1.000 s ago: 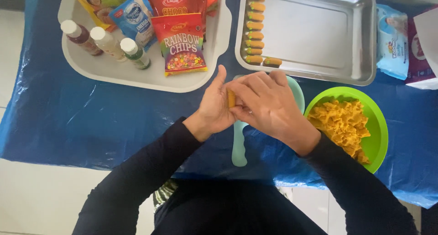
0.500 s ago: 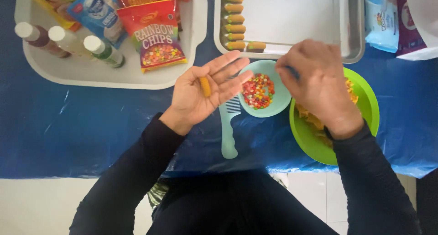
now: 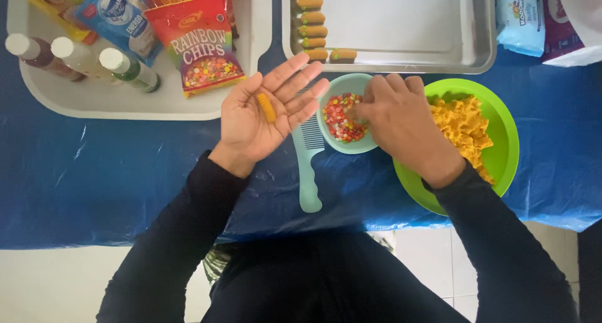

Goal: Shaping and texturing dough pieces using a comb to create small pastries and arranging them on a tray.

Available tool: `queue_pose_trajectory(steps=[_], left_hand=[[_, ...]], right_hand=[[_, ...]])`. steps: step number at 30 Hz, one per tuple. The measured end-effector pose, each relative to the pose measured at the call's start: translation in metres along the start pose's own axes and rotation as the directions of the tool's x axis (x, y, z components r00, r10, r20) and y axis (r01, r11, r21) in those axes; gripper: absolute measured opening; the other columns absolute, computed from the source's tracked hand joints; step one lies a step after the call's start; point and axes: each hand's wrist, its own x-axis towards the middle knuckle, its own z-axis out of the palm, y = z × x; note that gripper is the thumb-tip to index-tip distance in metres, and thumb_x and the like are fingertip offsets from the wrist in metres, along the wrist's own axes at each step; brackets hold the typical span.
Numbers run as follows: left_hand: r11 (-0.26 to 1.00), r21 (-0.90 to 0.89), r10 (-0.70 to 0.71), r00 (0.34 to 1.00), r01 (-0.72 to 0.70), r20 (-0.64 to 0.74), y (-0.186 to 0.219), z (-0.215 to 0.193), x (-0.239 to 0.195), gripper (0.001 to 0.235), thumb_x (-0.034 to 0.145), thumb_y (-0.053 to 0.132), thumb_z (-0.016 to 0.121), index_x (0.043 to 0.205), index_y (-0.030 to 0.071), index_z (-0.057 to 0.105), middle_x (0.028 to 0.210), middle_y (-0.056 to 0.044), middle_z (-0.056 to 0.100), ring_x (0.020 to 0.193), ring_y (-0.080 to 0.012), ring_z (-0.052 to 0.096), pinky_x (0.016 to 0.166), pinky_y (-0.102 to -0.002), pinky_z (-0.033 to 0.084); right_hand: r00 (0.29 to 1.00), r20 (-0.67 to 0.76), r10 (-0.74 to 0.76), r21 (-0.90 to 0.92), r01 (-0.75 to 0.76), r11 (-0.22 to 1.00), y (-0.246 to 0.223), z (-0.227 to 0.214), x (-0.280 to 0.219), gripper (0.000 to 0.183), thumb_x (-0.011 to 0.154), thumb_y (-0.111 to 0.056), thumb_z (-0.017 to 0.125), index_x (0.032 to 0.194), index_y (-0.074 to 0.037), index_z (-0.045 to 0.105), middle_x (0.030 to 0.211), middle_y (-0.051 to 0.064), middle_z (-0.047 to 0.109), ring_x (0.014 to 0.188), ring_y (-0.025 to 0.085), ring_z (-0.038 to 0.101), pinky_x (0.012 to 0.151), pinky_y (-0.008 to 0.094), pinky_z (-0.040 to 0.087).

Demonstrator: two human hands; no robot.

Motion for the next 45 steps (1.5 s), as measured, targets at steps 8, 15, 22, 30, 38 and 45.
queue_pose_trajectory(steps=[8, 15, 22, 30, 38, 45], left_hand=[[0.991, -0.062, 0.116, 0.991, -0.120, -0.064, 0.017, -0.004, -0.001, 0.065, 0.103, 0.031, 0.040, 0.161, 0.001, 0.034, 0.166, -0.025, 0.034, 0.153, -0.0474, 0.035, 0.117, -0.052, 0.043], [0.990, -0.116, 0.075, 0.994, -0.084, -0.082, 0.010, -0.004, 0.000, 0.064, 0.104, 0.029, 0.042, 0.161, 0.001, 0.036, 0.163, -0.026, 0.038, 0.150, -0.0493, 0.038, 0.116, -0.055, 0.044], [0.999, -0.044, 0.001, 0.998, -0.004, -0.069, -0.010, 0.001, 0.001, 0.065, 0.104, 0.032, 0.038, 0.160, -0.002, 0.035, 0.158, -0.027, 0.041, 0.152, -0.0528, 0.035, 0.119, -0.056, 0.040], [0.996, 0.041, -0.076, 0.997, 0.076, -0.011, -0.022, 0.000, 0.004, 0.063, 0.102, 0.036, 0.049, 0.156, 0.002, 0.043, 0.165, -0.022, 0.035, 0.151, -0.0462, 0.036, 0.124, -0.053, 0.033], [0.997, 0.066, -0.027, 0.999, 0.028, -0.017, -0.014, -0.005, 0.004, 0.063, 0.103, 0.034, 0.048, 0.155, 0.000, 0.042, 0.163, -0.023, 0.038, 0.154, -0.0460, 0.032, 0.125, -0.051, 0.030], [0.993, 0.112, -0.026, 1.000, 0.026, -0.007, -0.012, 0.001, 0.002, 0.059, 0.105, 0.033, 0.043, 0.154, 0.000, 0.044, 0.163, -0.023, 0.037, 0.155, -0.0458, 0.029, 0.126, -0.051, 0.028]], right_hand=[[0.999, 0.005, 0.039, -0.060, -0.039, 0.997, 0.000, -0.015, -0.001, 0.016, 0.098, -0.014, 0.065, 0.092, -0.027, 0.072, 0.091, 0.003, 0.053, 0.084, 0.025, 0.052, 0.074, 0.043, 0.041], [0.995, 0.099, 0.027, -0.153, -0.012, 0.988, 0.008, -0.018, -0.007, 0.018, 0.085, -0.014, 0.070, 0.082, -0.032, 0.074, 0.094, -0.001, 0.056, 0.088, 0.025, 0.054, 0.073, 0.043, 0.041], [0.992, 0.122, -0.014, -0.105, 0.027, 0.994, 0.007, -0.017, -0.005, 0.021, 0.095, -0.029, 0.069, 0.111, -0.038, 0.079, 0.093, 0.004, 0.055, 0.088, 0.027, 0.058, 0.074, 0.046, 0.047], [0.967, 0.238, -0.090, -0.195, 0.138, 0.971, 0.007, -0.033, -0.009, 0.019, 0.085, -0.015, 0.060, 0.093, -0.032, 0.067, 0.090, 0.002, 0.055, 0.081, 0.027, 0.056, 0.072, 0.045, 0.043], [0.894, 0.409, -0.183, 0.020, 0.191, 0.981, 0.022, -0.035, -0.016, 0.030, 0.085, -0.014, 0.062, 0.109, -0.032, 0.068, 0.112, 0.004, 0.061, 0.099, 0.028, 0.060, 0.081, 0.048, 0.050], [0.849, 0.486, -0.207, 0.136, 0.160, 0.978, 0.034, -0.034, -0.025, 0.033, 0.090, -0.033, 0.067, 0.122, -0.039, 0.070, 0.128, 0.002, 0.062, 0.112, 0.027, 0.060, 0.087, 0.053, 0.054]])
